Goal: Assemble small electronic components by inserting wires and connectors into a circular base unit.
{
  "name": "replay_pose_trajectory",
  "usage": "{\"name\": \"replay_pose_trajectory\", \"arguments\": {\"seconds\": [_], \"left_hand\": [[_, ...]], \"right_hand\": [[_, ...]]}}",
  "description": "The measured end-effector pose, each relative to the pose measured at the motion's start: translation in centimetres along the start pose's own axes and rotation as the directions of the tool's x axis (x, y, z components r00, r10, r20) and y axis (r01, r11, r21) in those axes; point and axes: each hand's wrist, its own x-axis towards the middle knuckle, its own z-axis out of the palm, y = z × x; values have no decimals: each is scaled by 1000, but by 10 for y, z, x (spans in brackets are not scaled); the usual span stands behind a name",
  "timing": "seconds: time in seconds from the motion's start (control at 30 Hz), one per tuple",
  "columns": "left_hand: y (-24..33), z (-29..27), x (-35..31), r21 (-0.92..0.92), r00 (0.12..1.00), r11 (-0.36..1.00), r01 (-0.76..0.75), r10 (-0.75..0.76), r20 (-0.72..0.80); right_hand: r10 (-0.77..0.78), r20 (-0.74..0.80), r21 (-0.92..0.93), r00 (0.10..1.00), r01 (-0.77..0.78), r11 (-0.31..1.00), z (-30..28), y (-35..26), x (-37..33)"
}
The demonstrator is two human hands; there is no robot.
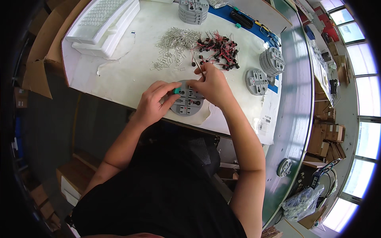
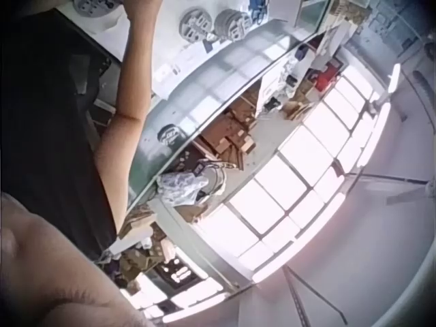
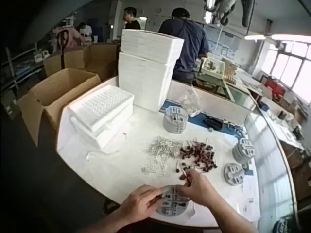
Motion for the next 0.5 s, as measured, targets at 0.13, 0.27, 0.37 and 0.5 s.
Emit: {"name": "replay_pose_trajectory", "arguments": {"seconds": [0.13,0.27,0.37,0.5], "left_hand": [[-1,0,-1,-9,1000,1000,17,-17,11],[1,0,2,-18,1000,1000,19,-19,8],[4,0,2,-53,998,996,69,-68,16],[6,2,6,-61,992,990,123,-121,47]], "right_hand": [[80,81,55,994,-85,995,-4,1,2],[-12,82,-11,997,13,1000,-7,9,-2],[-31,95,-44,995,35,998,-6,8,-3],[-90,51,-123,995,95,988,-3,15,-3]]}}
